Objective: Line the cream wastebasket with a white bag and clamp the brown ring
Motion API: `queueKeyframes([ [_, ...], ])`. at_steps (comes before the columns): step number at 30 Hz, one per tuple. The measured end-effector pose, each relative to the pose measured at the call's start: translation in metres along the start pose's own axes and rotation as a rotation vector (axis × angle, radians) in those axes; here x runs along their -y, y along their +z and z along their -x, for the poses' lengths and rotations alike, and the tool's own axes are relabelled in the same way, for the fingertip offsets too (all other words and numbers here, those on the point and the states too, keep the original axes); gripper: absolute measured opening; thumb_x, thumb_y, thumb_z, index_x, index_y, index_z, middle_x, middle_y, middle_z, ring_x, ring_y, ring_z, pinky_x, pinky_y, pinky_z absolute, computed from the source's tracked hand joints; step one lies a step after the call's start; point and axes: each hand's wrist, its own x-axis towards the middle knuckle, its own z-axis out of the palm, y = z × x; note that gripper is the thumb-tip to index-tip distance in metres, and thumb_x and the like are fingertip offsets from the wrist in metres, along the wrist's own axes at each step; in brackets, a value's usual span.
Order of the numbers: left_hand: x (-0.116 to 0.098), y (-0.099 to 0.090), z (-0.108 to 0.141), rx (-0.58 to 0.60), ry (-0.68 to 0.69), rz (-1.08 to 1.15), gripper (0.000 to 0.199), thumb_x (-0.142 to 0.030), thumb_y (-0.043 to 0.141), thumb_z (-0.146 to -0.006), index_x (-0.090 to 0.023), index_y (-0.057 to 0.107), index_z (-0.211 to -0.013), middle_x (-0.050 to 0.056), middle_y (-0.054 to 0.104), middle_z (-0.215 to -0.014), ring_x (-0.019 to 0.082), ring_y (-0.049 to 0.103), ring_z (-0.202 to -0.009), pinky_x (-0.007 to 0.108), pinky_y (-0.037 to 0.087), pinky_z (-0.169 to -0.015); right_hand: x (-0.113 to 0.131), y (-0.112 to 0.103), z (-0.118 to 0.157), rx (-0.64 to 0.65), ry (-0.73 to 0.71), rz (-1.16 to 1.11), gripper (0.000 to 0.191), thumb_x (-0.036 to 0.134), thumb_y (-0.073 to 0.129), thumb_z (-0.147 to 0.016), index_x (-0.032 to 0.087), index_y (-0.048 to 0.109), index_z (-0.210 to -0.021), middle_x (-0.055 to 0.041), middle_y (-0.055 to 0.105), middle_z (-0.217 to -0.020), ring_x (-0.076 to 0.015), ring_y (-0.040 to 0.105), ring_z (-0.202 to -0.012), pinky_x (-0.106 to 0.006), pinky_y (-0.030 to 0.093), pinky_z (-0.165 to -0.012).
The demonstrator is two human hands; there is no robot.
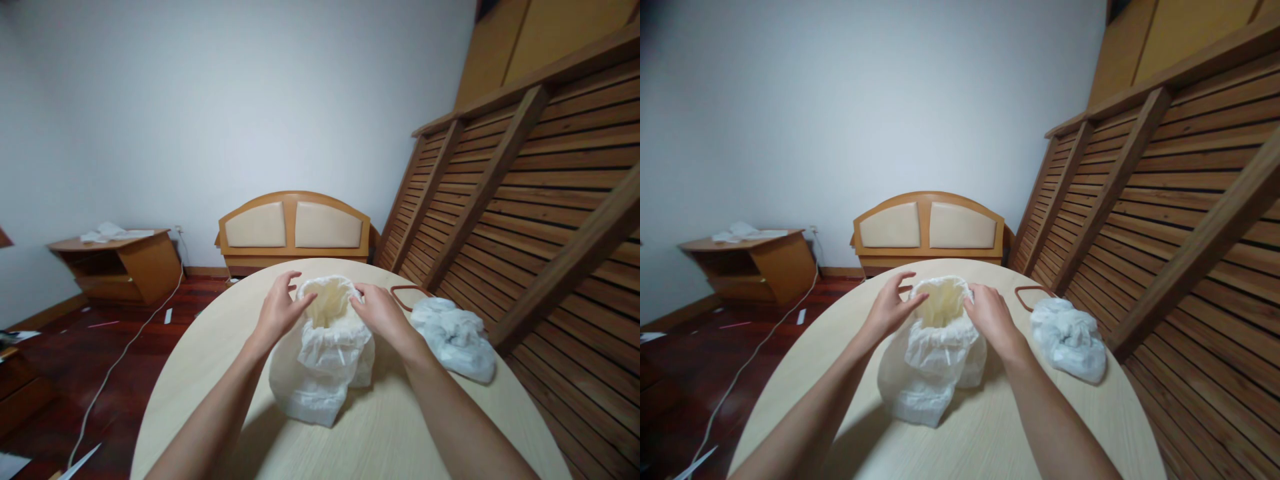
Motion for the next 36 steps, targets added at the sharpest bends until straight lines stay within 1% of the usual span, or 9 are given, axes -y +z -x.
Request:
queueKeyframes([
  [5, 0.006, 0.005, 0.024, -0.001, 0.098, 0.047, 0.038, -0.035, 0.054, -0.096, -0.02, 0.054, -0.131, 0.016, 0.053, -0.143, 0.024, 0.066, -0.113, 0.033, 0.062, -0.077, -0.014, -0.008, -0.005, 0.014, 0.05, -0.04, 0.025, 0.024, 0.057, -0.09, 0.022, 0.078, -0.103, -0.0089, 0.08, -0.094, -0.0241, 0.073, -0.092, -0.027, 0.047, -0.077],
  [7, 0.013, 0.003, 0.038, 0.04, 0.194, 0.022, 0.038, -0.031, 0.05, -0.099, -0.023, 0.052, -0.136, 0.014, 0.05, -0.147, 0.025, 0.059, -0.125, 0.038, 0.059, -0.091, -0.019, -0.007, -0.007, 0.012, 0.067, -0.063, 0.026, 0.026, 0.059, -0.088, 0.021, 0.078, -0.106, -0.0087, 0.08, -0.092, -0.0239, 0.073, -0.089, -0.027, 0.047, -0.075],
  [9, 0.021, 0.0, 0.049, 0.13, 0.396, -0.081, 0.044, -0.022, 0.048, -0.099, -0.027, 0.049, -0.142, 0.011, 0.043, -0.155, 0.026, 0.043, -0.143, 0.048, 0.044, -0.114, -0.022, -0.004, -0.009, 0.004, 0.087, -0.084, 0.029, 0.029, 0.063, -0.087, 0.02, 0.077, -0.11, -0.0094, 0.08, -0.093, -0.0246, 0.073, -0.089, -0.028, 0.049, -0.075],
  [12, 0.033, -0.002, 0.056, 0.219, 0.569, -0.174, 0.051, -0.014, 0.047, -0.096, -0.028, 0.047, -0.144, 0.009, 0.042, -0.157, 0.026, 0.031, -0.149, 0.052, 0.032, -0.122, -0.023, 0.003, -0.012, -0.035, 0.12, -0.123, 0.037, 0.038, 0.067, -0.086, 0.017, 0.075, -0.116, -0.0118, 0.079, -0.1, -0.0263, 0.074, -0.094, -0.03, 0.051, -0.079],
  [17, 0.043, 0.004, 0.056, 0.157, 0.53, -0.175, 0.046, -0.015, 0.05, -0.095, -0.026, 0.05, -0.14, 0.011, 0.047, -0.15, 0.026, 0.034, -0.146, 0.051, 0.035, -0.12, -0.007, 0.003, -0.009, -0.112, 0.067, -0.15, 0.038, 0.043, 0.059, -0.094, 0.017, 0.073, -0.118, -0.0125, 0.076, -0.115, -0.0275, 0.071, -0.107, -0.037, 0.051, -0.092],
  [20, 0.045, 0.007, 0.058, 0.132, 0.527, -0.164, 0.044, -0.018, 0.051, -0.096, -0.027, 0.05, -0.139, 0.012, 0.046, -0.149, 0.027, 0.035, -0.145, 0.052, 0.035, -0.119, 0.016, -0.005, 0.003, -0.173, -0.192, -0.132, 0.03, 0.039, 0.059, -0.096, 0.019, 0.075, -0.113, -0.0093, 0.075, -0.12, -0.0255, 0.065, -0.117, -0.04, 0.045, -0.105],
  [24, 0.044, 0.008, 0.061, 0.115, 0.519, -0.15, 0.044, -0.022, 0.05, -0.098, -0.028, 0.049, -0.141, 0.011, 0.046, -0.148, 0.027, 0.036, -0.144, 0.051, 0.034, -0.119, 0.041, -0.009, 0.023, -0.017, -0.523, -0.09, 0.029, 0.042, 0.064, -0.094, 0.027, 0.072, -0.118, -0.0053, 0.074, -0.118, -0.0249, 0.06, -0.122, -0.046, 0.036, -0.113],
  [31, 0.041, 0.008, 0.062, 0.096, 0.514, -0.131, 0.041, -0.029, 0.052, -0.099, -0.027, 0.05, -0.14, 0.012, 0.048, -0.148, 0.027, 0.038, -0.144, 0.051, 0.035, -0.118, 0.026, 0.014, 0.036, -0.045, -0.544, 0.006, 0.015, 0.026, 0.066, -0.094, 0.022, 0.071, -0.108, -0.006, 0.074, -0.105, -0.0247, 0.064, -0.109, -0.045, 0.046, -0.104],
  [36, 0.033, 0.009, 0.067, 0.035, 0.602, -0.167, 0.042, -0.03, 0.063, -0.093, -0.025, 0.052, -0.134, 0.013, 0.054, -0.141, 0.03, 0.044, -0.138, 0.053, 0.042, -0.113, 0.008, 0.039, 0.051, -0.223, -0.577, -0.016, 0.022, 0.015, 0.067, -0.089, 0.021, 0.063, -0.11, -0.0066, 0.07, -0.111, -0.0256, 0.063, -0.113, -0.052, 0.041, -0.113],
])
